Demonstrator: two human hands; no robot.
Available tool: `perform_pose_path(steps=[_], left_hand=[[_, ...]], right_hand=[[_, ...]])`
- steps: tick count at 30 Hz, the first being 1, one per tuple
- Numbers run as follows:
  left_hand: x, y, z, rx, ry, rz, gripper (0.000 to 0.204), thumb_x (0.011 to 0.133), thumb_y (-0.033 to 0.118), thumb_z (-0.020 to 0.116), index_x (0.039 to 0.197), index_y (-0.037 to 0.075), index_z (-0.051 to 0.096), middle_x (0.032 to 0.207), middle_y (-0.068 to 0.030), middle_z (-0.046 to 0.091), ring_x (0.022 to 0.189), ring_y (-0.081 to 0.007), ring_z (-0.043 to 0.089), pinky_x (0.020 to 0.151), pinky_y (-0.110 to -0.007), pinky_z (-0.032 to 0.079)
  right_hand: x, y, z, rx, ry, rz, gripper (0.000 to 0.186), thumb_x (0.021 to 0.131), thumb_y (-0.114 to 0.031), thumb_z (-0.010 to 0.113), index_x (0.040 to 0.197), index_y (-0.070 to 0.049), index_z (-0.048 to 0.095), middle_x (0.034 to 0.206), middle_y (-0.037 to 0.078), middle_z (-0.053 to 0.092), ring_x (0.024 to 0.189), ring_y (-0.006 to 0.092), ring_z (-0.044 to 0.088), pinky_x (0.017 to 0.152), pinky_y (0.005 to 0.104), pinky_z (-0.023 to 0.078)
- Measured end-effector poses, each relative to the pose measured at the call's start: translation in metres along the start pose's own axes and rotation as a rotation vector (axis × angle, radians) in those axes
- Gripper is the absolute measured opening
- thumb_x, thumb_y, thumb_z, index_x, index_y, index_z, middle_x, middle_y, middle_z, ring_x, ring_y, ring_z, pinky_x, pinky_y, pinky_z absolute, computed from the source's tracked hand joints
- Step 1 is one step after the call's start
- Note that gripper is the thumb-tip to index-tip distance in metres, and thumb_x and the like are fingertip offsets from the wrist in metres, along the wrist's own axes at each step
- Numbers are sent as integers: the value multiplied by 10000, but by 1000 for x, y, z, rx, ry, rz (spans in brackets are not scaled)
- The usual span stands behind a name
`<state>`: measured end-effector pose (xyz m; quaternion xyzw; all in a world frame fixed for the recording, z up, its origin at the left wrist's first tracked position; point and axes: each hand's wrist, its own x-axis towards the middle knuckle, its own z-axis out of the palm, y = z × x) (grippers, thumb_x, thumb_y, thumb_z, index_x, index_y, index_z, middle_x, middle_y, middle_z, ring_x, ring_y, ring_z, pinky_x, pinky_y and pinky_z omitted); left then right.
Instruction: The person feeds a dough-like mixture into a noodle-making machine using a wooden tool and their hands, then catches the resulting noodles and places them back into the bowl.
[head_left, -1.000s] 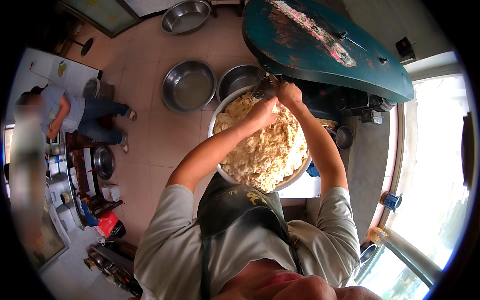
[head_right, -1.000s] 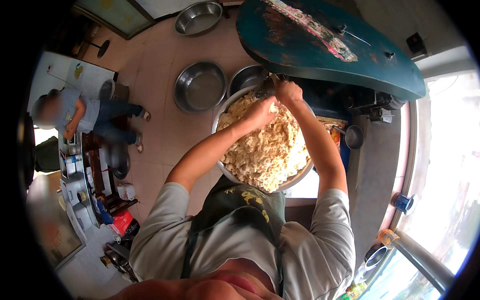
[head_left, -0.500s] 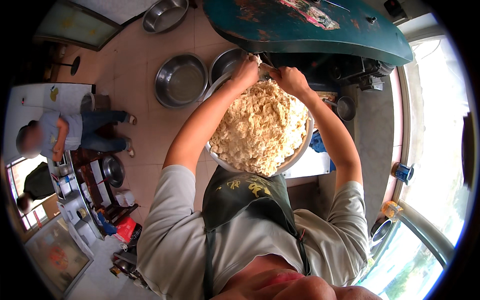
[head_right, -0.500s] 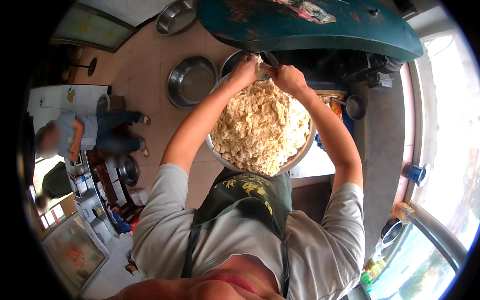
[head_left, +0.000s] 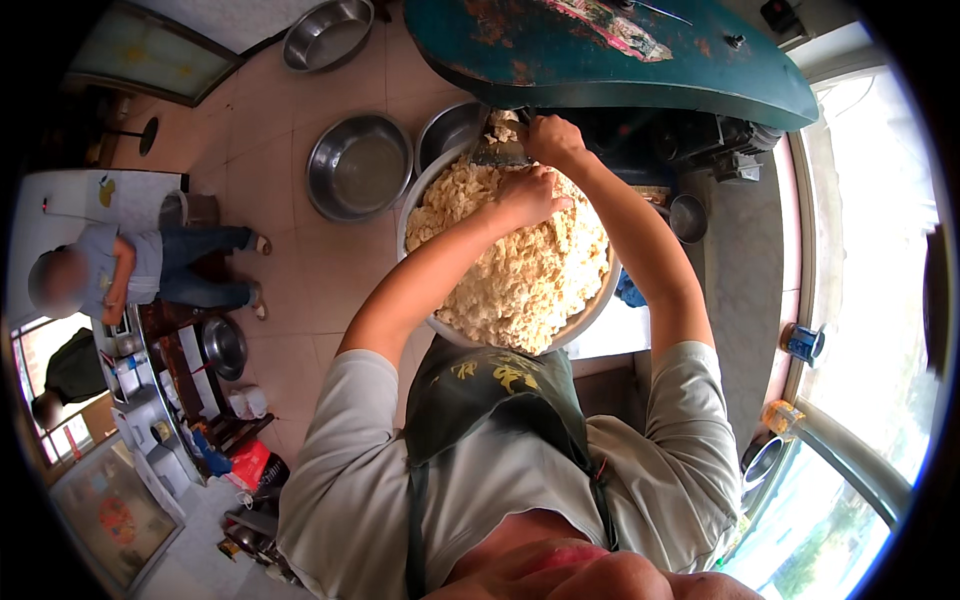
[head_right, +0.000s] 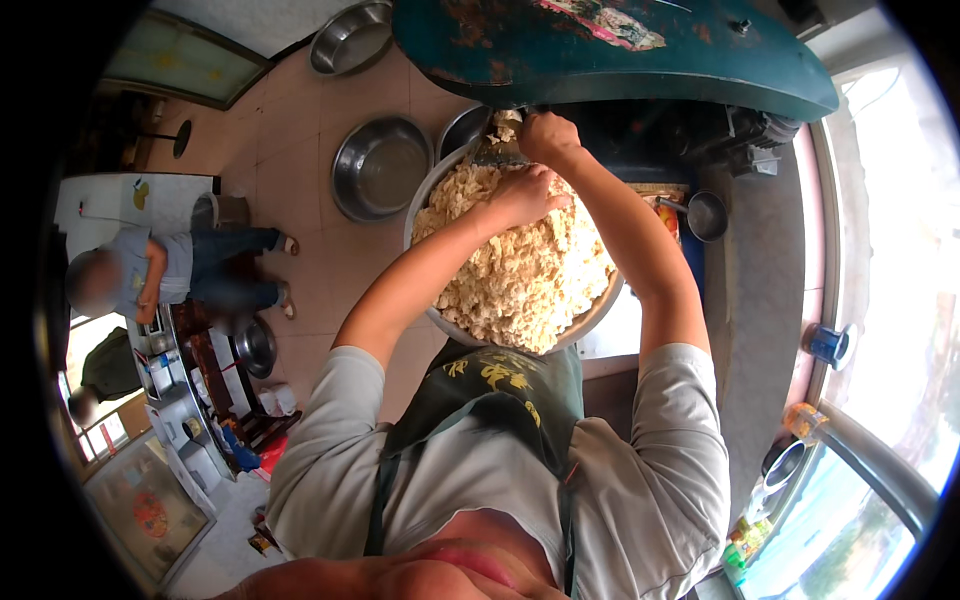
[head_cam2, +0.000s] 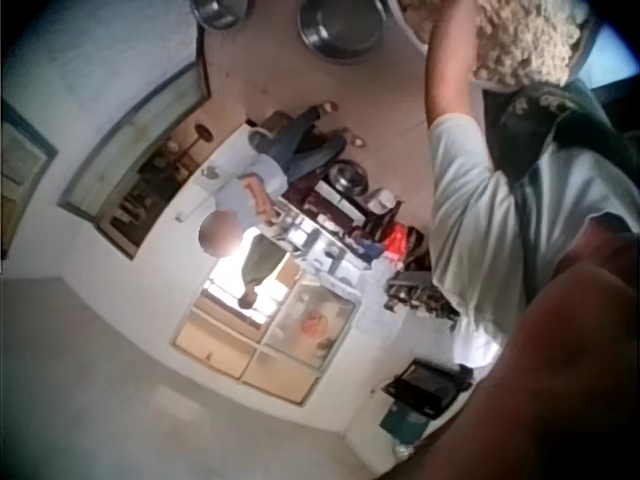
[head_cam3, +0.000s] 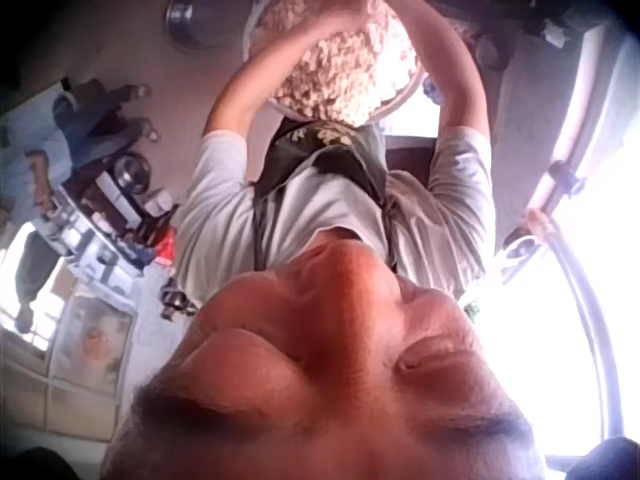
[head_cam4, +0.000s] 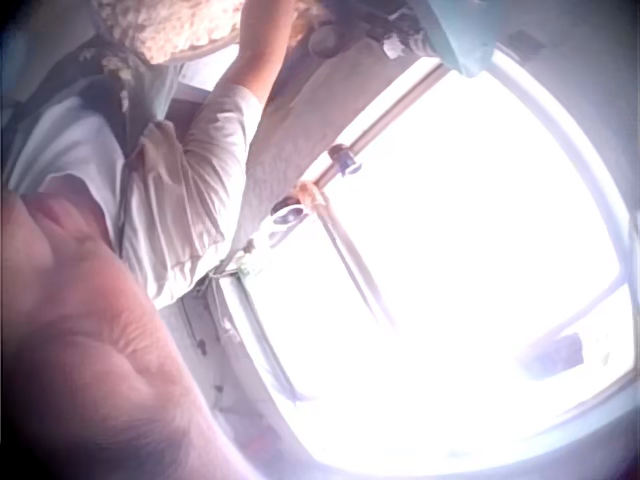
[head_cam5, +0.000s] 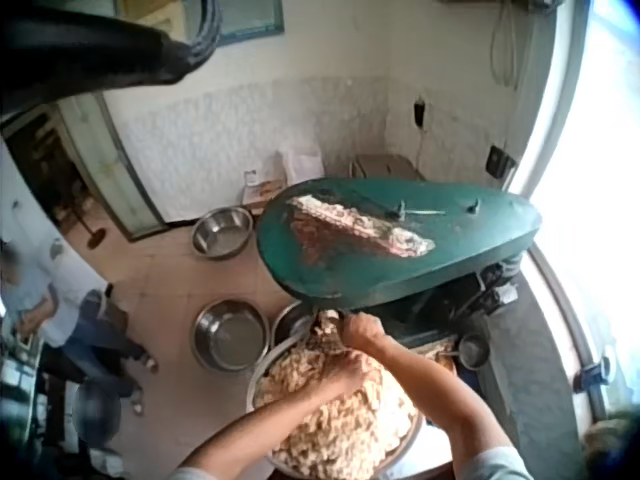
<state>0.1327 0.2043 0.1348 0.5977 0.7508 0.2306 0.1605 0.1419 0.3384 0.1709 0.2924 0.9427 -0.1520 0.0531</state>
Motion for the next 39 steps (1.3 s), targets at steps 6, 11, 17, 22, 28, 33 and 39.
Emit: perform_pose_path(steps=[6, 11, 17, 22, 28, 33, 39], left_hand=[[-4, -22, 2, -127, 35, 69, 413, 833, 238, 728, 1149, -3, 616, 1204, -224, 615, 1073, -387, 614, 910, -447, 495], [1, -37, 6, -79, -100, 78, 274, 814, 140, 694, 1038, -10, 647, 1041, -252, 657, 987, -393, 645, 856, -453, 524], [-4, -44, 19, -67, 40, 123, 158, 856, 60, 583, 964, -31, 654, 926, -257, 669, 904, -379, 672, 812, -461, 538], [-8, -30, -12, -70, -162, -11, 171, 828, 33, 599, 971, -60, 613, 868, -233, 676, 730, -347, 673, 703, -412, 562], [-14, -33, -18, -49, -95, 93, 130, 805, -41, 634, 934, -46, 638, 707, -161, 653, 598, -210, 652, 511, -337, 544], [-28, -39, -23, -107, 84, 124, 164, 787, -49, 657, 946, -10, 663, 849, -165, 713, 714, -271, 705, 657, -374, 597], [-35, -28, -48, -268, 87, 79, 183, 771, -16, 650, 953, 6, 658, 817, -207, 689, 779, -325, 707, 709, -429, 564]], right_hand=[[-12, -5, -10, 6, -34, -26, 539, 943, -498, 511, 942, 2, 714, 881, 252, 704, 831, 402, 705, 756, 464, 581], [11, -2, 14, 47, -112, 113, 550, 939, -510, 503, 983, -2, 709, 967, 262, 701, 953, 407, 687, 847, 477, 555], [8, -9, 13, 35, -126, 103, 574, 951, -527, 483, 992, -1, 708, 992, 272, 696, 978, 410, 681, 865, 476, 550], [7, -10, 17, 39, -88, 88, 574, 956, -522, 481, 1004, 5, 704, 999, 272, 695, 983, 412, 680, 863, 483, 549], [18, -7, 23, 9, -82, 113, 536, 951, -497, 495, 1005, -6, 704, 991, 273, 694, 999, 411, 673, 862, 487, 549], [8, 7, 18, 5, -52, 102, 542, 945, -514, 495, 973, -14, 704, 954, 285, 688, 972, 431, 670, 855, 496, 548], [6, 11, 30, 5, -16, 129, 578, 941, -536, 502, 981, 3, 705, 929, 280, 689, 888, 428, 688, 767, 487, 569]])
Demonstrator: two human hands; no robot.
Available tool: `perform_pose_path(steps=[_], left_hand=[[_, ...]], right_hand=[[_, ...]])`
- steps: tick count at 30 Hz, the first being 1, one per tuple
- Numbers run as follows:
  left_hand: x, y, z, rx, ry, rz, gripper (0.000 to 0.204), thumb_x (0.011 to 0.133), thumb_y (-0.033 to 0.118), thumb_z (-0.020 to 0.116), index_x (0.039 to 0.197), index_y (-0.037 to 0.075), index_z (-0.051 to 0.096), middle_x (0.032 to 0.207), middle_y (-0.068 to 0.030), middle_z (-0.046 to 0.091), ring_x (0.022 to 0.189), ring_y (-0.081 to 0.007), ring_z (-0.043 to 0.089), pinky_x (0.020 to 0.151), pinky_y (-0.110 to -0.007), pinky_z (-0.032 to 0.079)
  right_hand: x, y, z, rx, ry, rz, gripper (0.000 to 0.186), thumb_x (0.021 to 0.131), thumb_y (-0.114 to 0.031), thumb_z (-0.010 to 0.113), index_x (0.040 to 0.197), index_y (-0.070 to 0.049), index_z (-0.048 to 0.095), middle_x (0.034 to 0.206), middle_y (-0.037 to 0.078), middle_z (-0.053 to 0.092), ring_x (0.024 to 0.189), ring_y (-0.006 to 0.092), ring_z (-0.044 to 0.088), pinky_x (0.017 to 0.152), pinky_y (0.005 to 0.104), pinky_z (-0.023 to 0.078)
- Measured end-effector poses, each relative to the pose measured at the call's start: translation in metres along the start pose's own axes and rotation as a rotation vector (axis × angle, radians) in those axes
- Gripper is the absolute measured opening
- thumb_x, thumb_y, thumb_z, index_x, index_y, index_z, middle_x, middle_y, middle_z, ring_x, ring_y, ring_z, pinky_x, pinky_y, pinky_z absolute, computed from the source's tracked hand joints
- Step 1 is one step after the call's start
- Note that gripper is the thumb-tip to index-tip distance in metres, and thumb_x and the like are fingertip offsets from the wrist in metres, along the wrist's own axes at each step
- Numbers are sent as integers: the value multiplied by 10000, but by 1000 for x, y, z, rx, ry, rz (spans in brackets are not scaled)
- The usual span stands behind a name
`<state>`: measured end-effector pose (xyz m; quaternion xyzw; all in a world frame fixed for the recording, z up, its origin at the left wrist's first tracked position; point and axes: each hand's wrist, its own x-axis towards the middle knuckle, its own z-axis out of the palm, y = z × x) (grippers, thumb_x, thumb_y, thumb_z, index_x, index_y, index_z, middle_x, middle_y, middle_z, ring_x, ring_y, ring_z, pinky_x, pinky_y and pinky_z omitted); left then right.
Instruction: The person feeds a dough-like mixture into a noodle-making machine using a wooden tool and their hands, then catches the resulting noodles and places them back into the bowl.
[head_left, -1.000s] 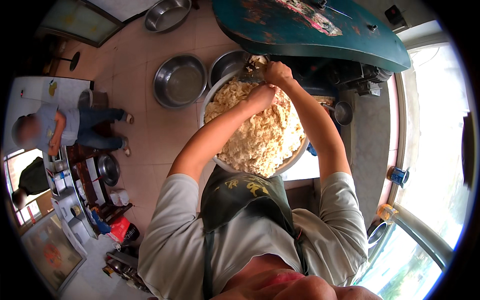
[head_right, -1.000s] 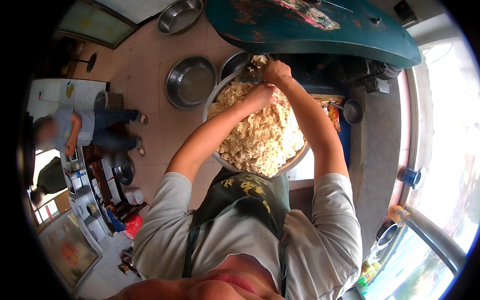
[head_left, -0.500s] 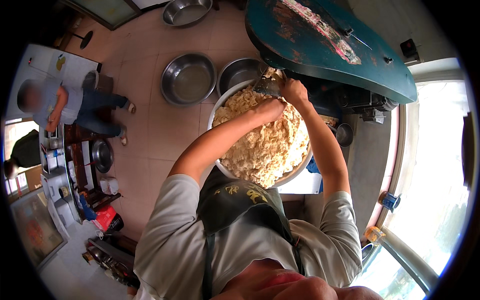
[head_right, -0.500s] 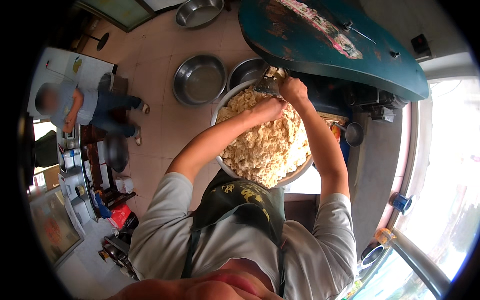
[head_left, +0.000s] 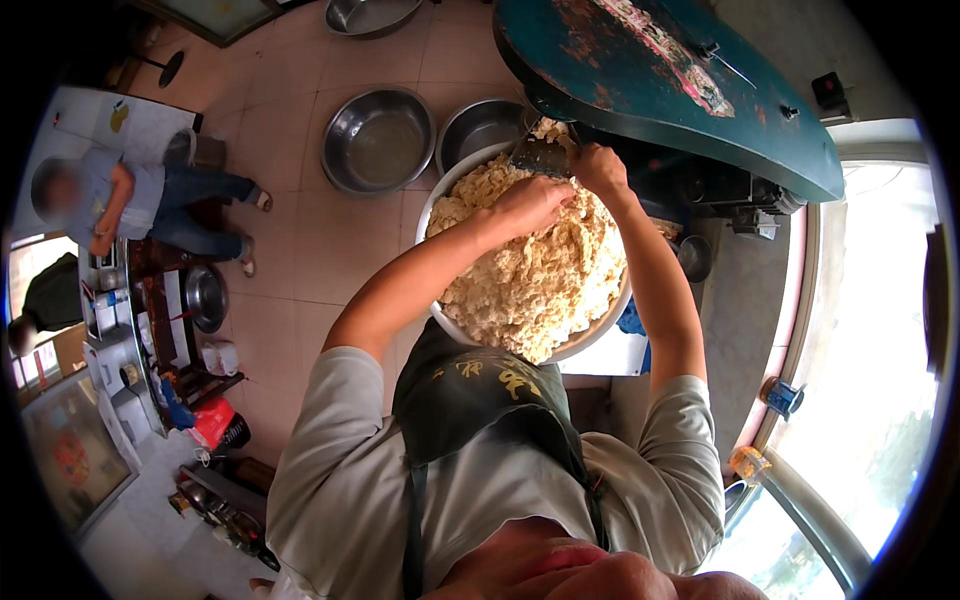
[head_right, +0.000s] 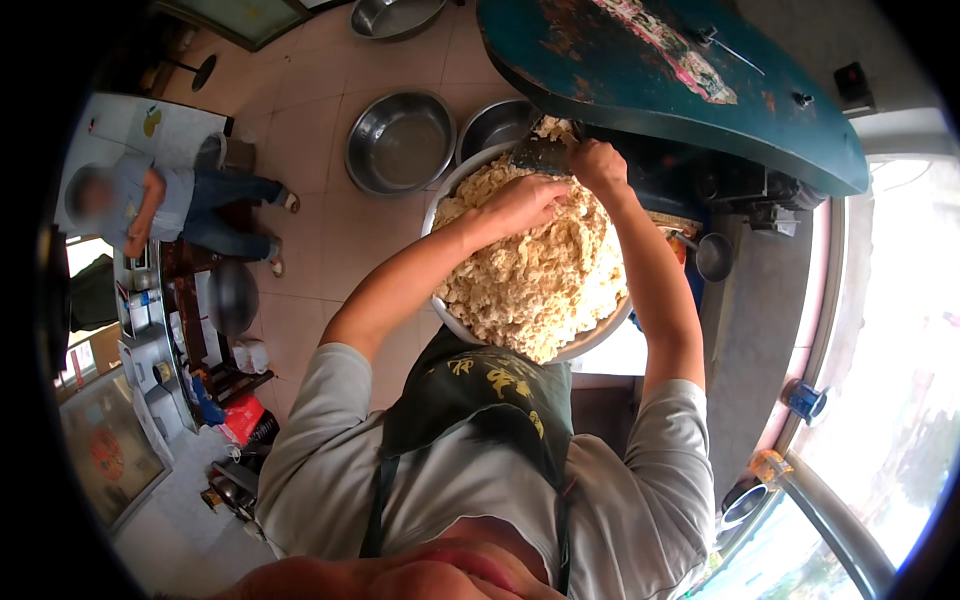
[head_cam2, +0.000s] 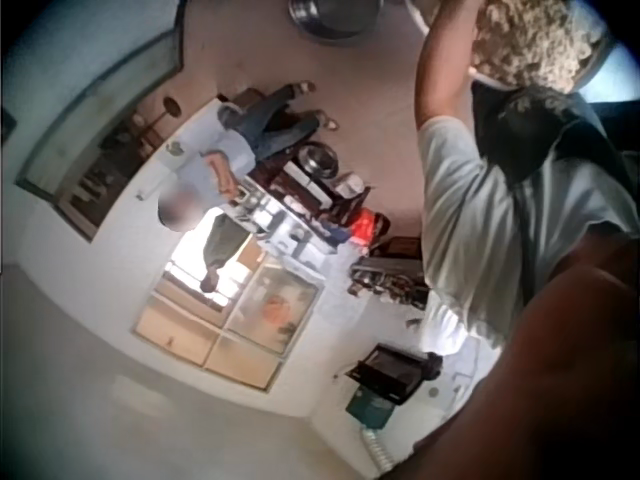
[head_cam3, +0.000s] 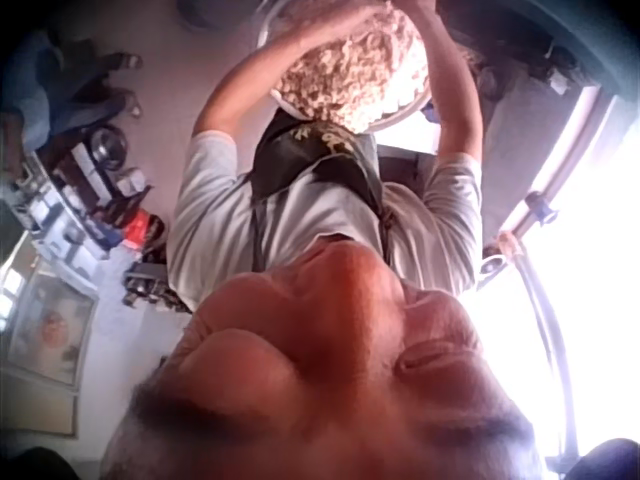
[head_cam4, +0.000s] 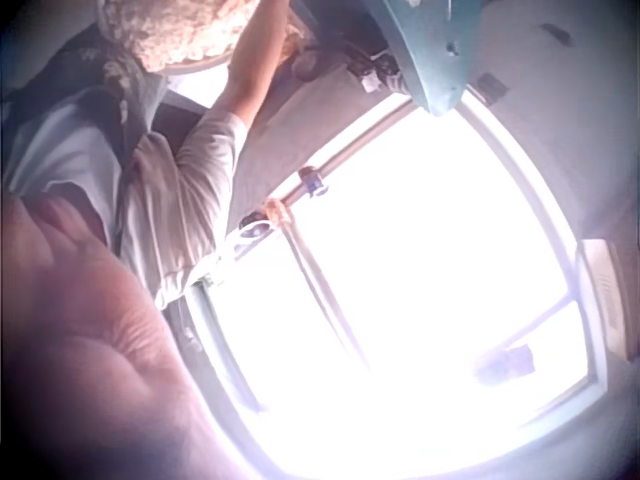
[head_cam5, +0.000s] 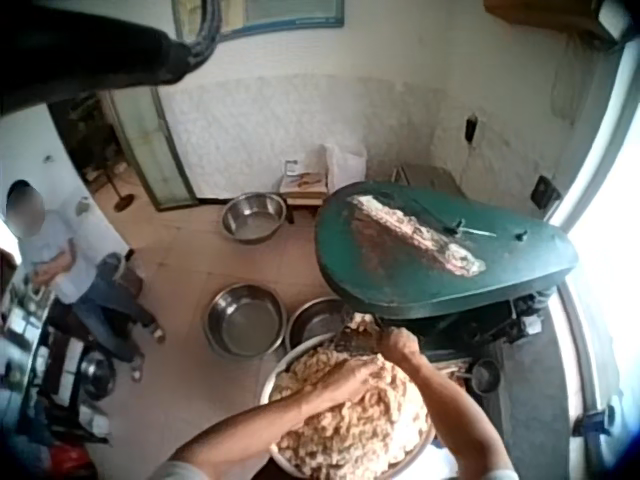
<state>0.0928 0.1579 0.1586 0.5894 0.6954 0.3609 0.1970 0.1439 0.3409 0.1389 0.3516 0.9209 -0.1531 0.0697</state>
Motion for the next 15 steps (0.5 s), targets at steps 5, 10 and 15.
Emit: perform_pose_path(steps=[5, 10, 15], left_hand=[[-8, -6, -10, -121, 59, -76, 165, 770, 38, 673, 932, 16, 655, 781, -207, 681, 715, -327, 692, 651, -417, 540], [-11, -5, -16, -134, 51, -289, 160, 787, 86, 697, 935, 35, 664, 819, -146, 707, 729, -235, 687, 670, -351, 529], [-16, -14, -20, -259, 38, -439, 165, 796, 91, 728, 932, 27, 661, 852, -48, 714, 778, -128, 664, 708, -284, 512]], right_hand=[[-15, 29, 5, 74, -19, -126, 500, 960, -469, 528, 939, -7, 718, 873, 277, 677, 824, 441, 675, 712, 510, 549], [-43, 35, -7, 219, 20, -105, 519, 936, -464, 568, 885, 31, 714, 820, 306, 655, 858, 451, 661, 743, 499, 533], [-79, 38, -26, 412, 30, -146, 432, 936, -373, 628, 901, 52, 692, 776, 297, 636, 798, 464, 650, 664, 473, 498]])
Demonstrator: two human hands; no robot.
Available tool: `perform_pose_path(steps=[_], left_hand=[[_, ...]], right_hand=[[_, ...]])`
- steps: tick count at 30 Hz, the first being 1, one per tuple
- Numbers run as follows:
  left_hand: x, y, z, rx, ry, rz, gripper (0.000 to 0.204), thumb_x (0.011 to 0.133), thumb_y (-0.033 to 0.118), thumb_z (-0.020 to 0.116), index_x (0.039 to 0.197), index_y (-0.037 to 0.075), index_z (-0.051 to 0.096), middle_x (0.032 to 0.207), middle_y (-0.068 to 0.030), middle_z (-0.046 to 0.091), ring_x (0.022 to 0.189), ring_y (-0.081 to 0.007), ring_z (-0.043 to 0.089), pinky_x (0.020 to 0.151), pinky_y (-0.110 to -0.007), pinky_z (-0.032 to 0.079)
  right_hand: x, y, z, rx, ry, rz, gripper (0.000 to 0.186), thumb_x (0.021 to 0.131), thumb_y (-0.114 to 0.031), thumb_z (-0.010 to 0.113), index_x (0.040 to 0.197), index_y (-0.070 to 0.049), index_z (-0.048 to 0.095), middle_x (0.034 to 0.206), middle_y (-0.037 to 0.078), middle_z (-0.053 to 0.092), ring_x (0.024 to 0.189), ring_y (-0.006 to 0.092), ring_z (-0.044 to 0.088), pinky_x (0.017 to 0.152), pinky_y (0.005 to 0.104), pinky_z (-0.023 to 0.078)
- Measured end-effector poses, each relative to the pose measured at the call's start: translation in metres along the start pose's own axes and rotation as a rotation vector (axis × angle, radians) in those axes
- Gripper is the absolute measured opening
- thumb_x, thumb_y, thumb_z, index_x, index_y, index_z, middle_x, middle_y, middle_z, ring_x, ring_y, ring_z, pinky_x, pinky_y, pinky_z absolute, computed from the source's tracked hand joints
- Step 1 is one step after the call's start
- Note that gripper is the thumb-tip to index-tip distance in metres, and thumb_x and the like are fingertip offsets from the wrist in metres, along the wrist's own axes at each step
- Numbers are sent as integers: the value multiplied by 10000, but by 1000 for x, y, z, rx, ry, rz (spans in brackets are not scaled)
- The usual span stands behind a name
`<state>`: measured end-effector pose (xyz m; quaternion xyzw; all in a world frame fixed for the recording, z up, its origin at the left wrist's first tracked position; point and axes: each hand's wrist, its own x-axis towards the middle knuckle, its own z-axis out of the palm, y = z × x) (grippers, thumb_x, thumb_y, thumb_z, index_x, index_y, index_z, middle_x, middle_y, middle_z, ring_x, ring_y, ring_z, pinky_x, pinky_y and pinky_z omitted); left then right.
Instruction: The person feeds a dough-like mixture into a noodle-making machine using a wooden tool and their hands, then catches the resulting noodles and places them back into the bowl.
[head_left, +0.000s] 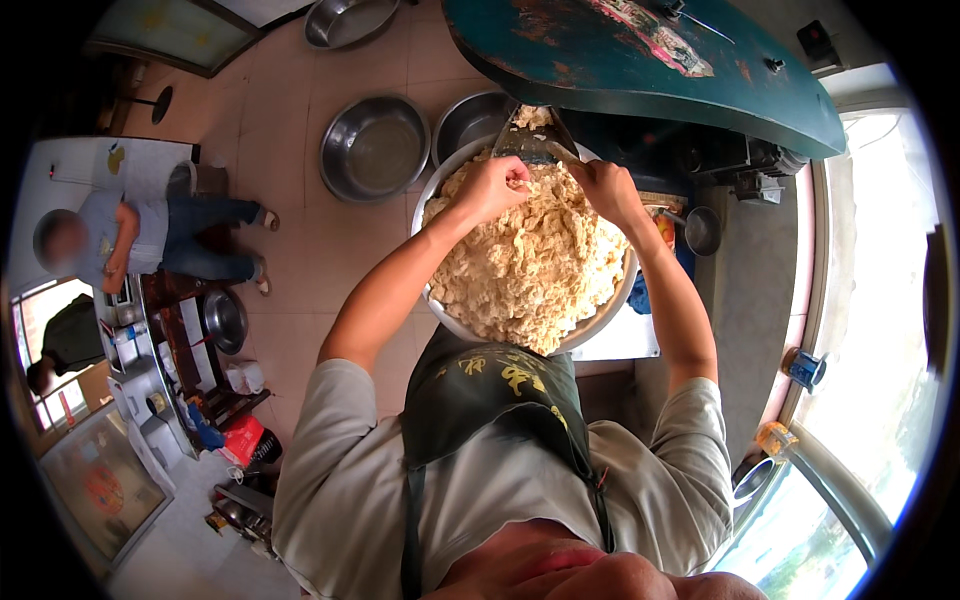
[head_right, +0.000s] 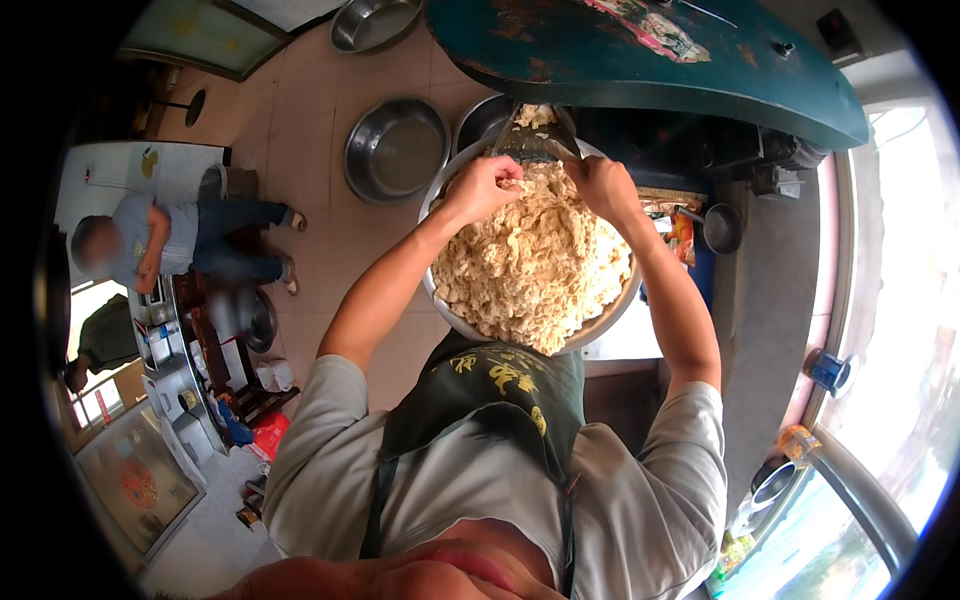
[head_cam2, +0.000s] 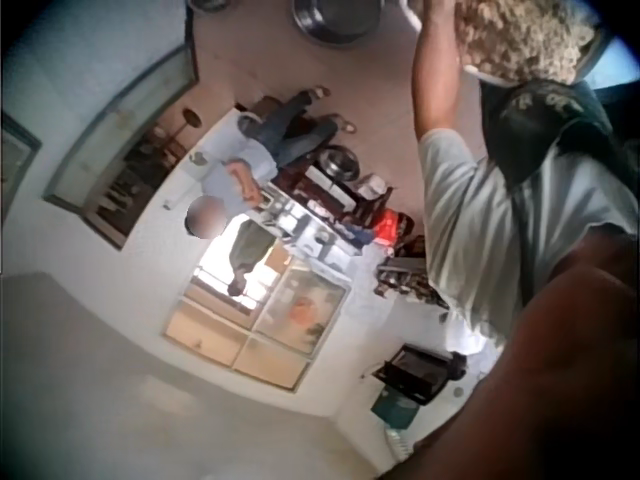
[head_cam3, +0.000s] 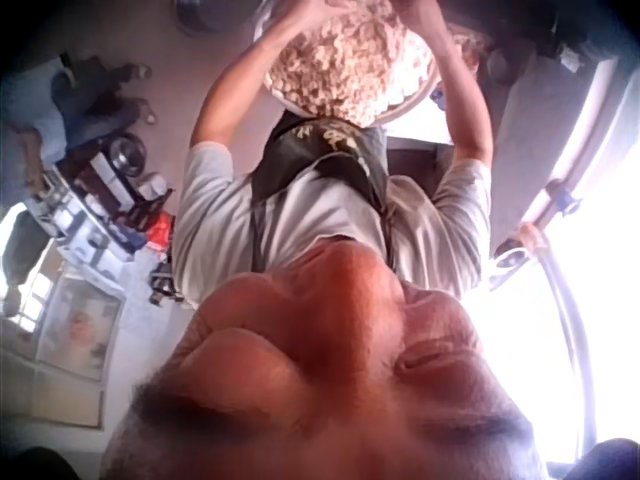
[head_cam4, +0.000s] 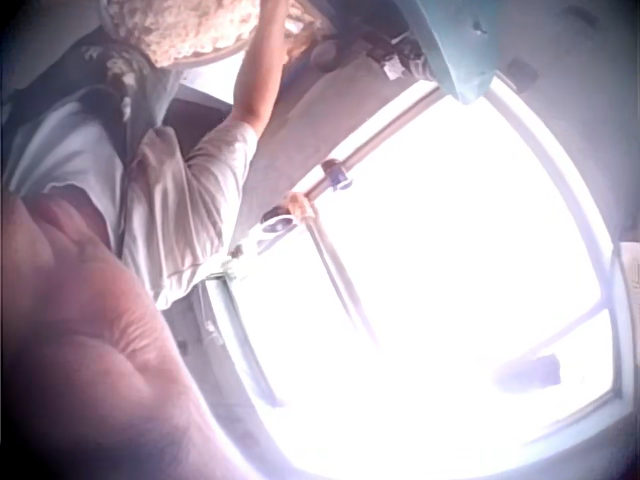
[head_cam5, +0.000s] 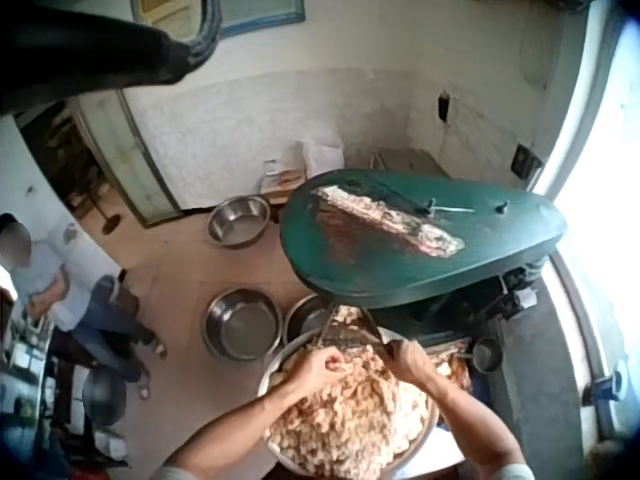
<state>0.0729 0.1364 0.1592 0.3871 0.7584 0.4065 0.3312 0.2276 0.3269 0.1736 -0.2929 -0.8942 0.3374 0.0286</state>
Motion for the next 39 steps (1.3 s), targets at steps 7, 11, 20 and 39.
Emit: perform_pose_path(steps=[7, 11, 20, 39], left_hand=[[-25, 30, -8, -19, 2, 67, 154, 804, 52, 713, 943, 19, 656, 861, -28, 701, 789, -92, 647, 721, -257, 513], [-32, 30, -11, -63, 37, 56, 152, 811, 28, 698, 956, 21, 655, 845, -21, 691, 772, -77, 636, 709, -242, 512], [17, 42, -9, 200, 190, 149, 174, 855, 96, 706, 996, 16, 642, 872, -116, 708, 725, -181, 680, 664, -298, 529], [29, 24, 31, 479, -389, 188, 423, 844, 248, 757, 1202, 46, 659, 1052, -195, 699, 1013, -348, 666, 912, -437, 510]], right_hand=[[-50, -18, -27, 88, -45, 17, 400, 950, -333, 618, 886, 55, 689, 741, 268, 647, 713, 418, 655, 678, 455, 504], [-82, -28, -42, 136, -51, -18, 330, 932, -273, 645, 863, 47, 687, 722, 251, 648, 683, 392, 658, 652, 432, 510], [-100, -25, -43, 150, -32, -25, 307, 921, -255, 654, 871, 46, 695, 738, 247, 658, 695, 395, 665, 651, 424, 518], [34, -22, 20, -355, -85, 16, 513, 941, -486, 534, 872, -15, 727, 819, 246, 694, 826, 424, 686, 753, 483, 569]])
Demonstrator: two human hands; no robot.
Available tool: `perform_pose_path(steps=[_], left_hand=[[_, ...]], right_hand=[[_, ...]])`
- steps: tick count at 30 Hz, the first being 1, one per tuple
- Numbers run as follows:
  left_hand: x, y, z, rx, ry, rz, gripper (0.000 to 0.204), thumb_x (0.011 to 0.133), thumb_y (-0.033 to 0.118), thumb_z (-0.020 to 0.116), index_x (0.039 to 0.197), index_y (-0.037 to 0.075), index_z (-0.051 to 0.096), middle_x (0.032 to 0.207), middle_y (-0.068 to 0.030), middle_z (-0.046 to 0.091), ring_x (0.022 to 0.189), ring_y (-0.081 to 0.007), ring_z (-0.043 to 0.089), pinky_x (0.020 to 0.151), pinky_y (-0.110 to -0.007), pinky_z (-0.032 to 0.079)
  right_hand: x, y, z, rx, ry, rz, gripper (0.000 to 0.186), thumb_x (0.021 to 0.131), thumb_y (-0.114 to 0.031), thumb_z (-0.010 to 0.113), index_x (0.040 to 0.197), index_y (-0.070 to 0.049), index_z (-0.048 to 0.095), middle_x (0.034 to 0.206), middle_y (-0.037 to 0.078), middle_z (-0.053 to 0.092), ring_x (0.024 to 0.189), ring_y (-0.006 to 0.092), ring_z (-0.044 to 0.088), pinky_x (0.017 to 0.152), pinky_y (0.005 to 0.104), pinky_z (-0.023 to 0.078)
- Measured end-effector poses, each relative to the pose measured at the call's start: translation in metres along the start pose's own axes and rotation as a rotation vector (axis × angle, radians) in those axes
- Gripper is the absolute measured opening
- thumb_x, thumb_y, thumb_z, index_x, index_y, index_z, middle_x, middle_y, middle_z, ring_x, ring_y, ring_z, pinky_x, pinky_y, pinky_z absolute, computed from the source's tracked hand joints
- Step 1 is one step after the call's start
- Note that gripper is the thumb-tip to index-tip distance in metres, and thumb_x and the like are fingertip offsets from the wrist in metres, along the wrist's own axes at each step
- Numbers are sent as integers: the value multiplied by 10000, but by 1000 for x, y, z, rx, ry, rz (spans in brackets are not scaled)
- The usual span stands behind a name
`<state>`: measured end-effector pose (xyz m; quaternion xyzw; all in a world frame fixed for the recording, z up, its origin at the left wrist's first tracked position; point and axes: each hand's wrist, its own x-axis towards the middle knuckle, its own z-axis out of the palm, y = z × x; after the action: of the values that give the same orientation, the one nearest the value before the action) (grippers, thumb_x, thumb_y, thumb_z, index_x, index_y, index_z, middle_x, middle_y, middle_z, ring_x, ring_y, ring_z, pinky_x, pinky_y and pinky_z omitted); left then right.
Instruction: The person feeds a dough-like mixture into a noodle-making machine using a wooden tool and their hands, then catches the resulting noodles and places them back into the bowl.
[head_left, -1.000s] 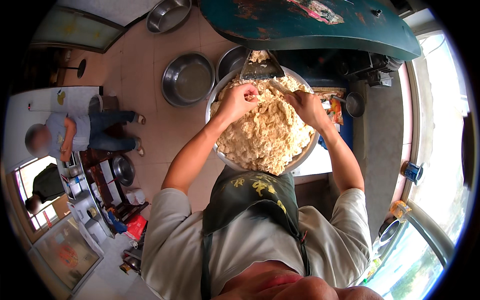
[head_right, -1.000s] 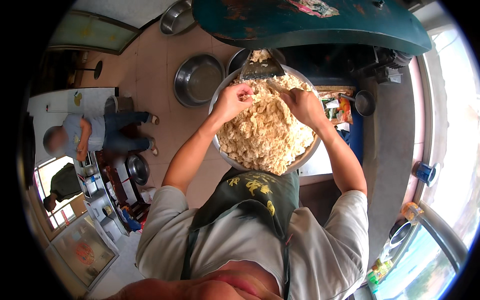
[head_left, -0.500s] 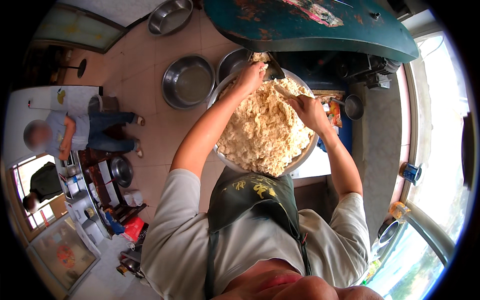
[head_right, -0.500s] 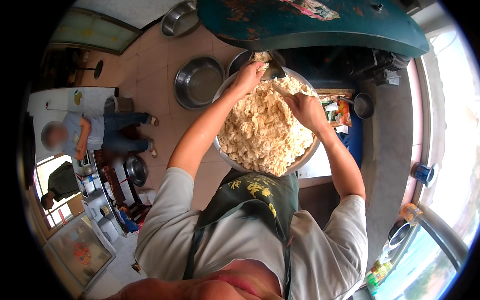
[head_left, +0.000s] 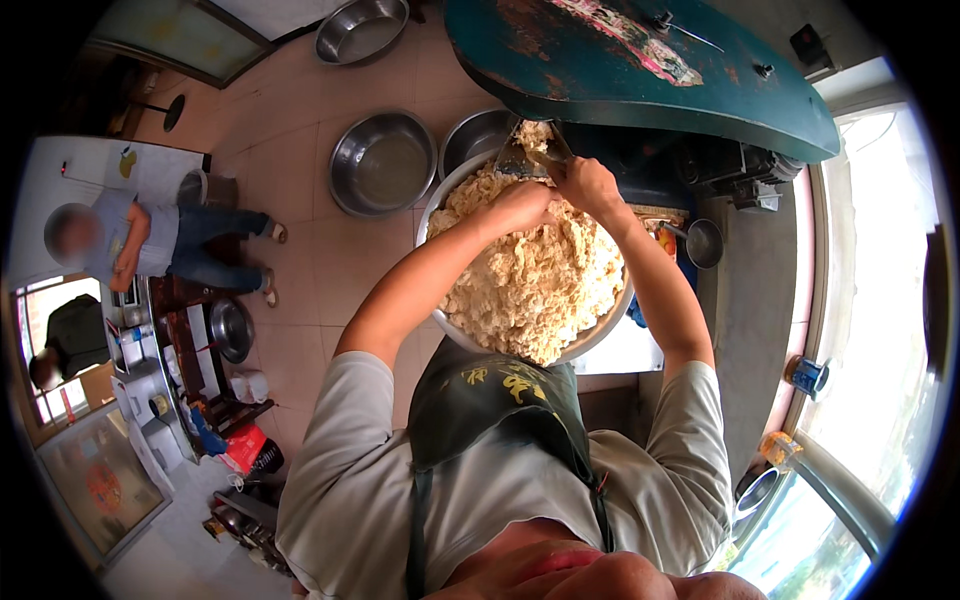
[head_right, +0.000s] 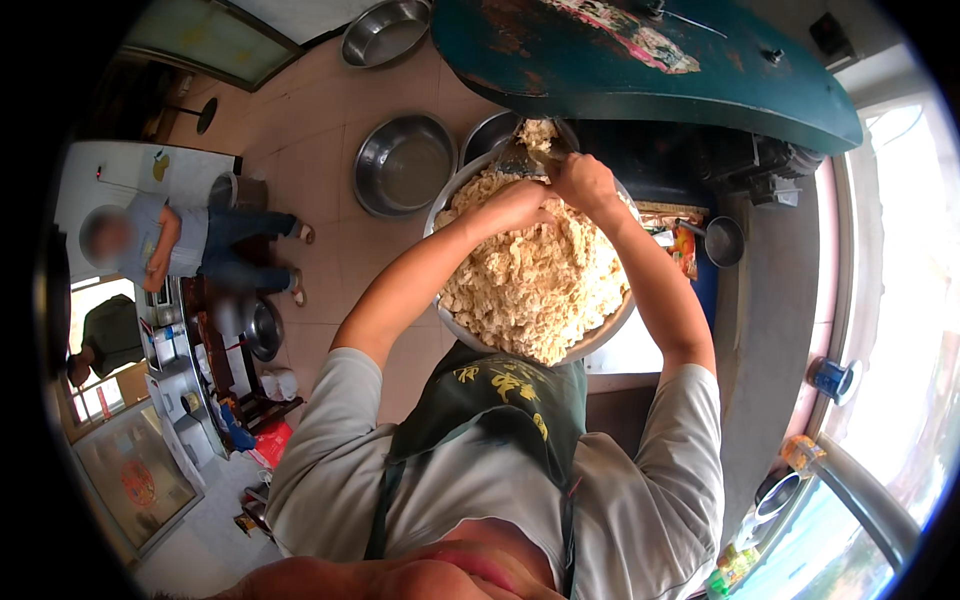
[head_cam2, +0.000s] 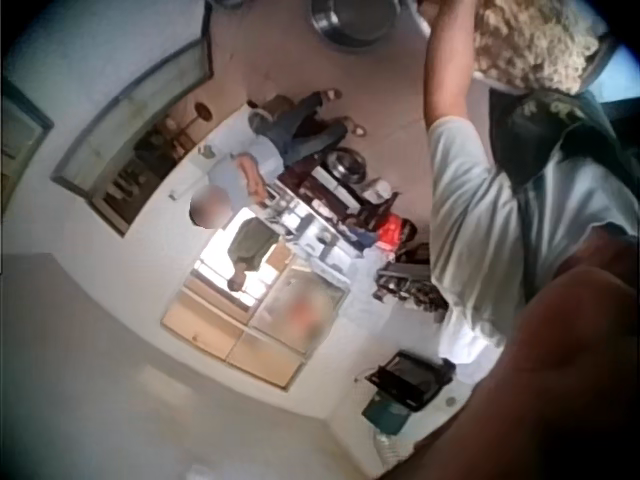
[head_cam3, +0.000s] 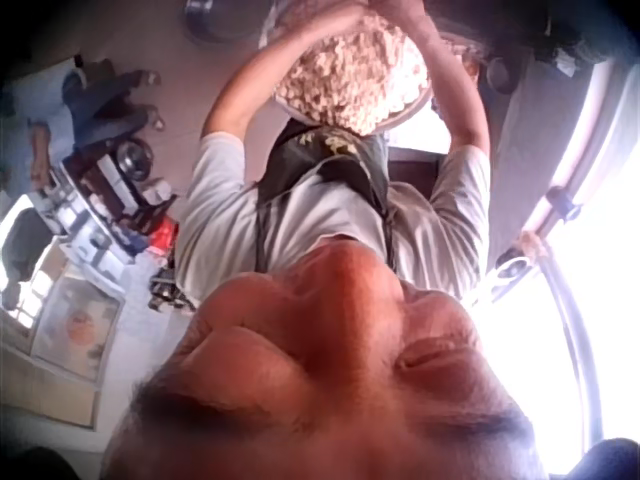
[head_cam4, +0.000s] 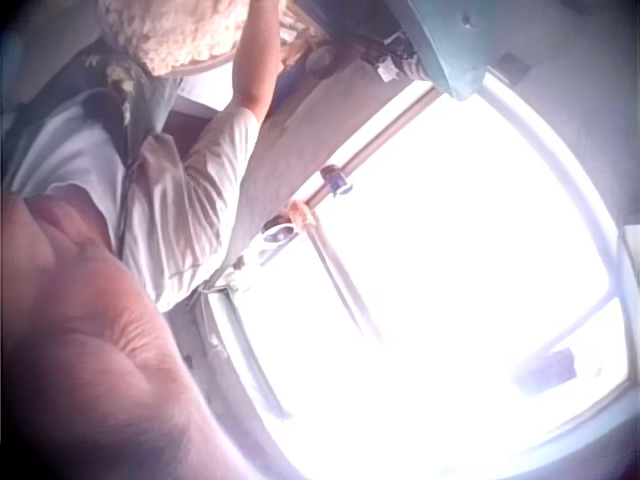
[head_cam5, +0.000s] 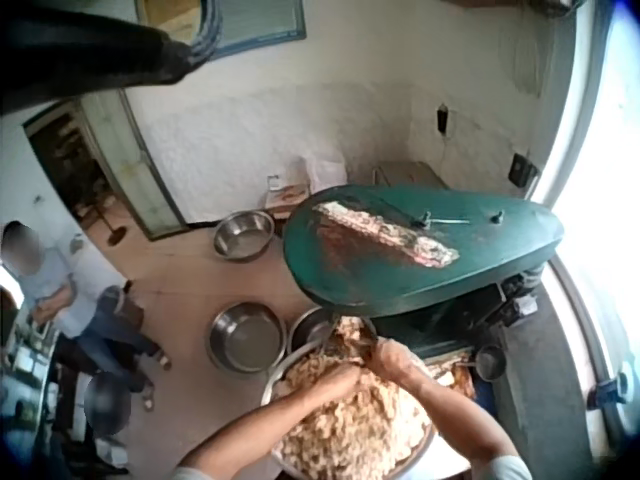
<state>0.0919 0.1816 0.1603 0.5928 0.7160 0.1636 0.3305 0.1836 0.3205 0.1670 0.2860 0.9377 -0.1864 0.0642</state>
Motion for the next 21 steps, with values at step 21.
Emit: perform_pose_path(steps=[21], left_hand=[[-11, -16, 19, -261, 509, -121, 266, 888, 46, 618, 1145, -15, 642, 1104, -222, 640, 1010, -388, 641, 863, -442, 514]], right_hand=[[45, -10, 11, -11, 10, 68, 563, 946, -513, 495, 958, 7, 711, 934, 275, 696, 912, 438, 682, 803, 510, 557]])
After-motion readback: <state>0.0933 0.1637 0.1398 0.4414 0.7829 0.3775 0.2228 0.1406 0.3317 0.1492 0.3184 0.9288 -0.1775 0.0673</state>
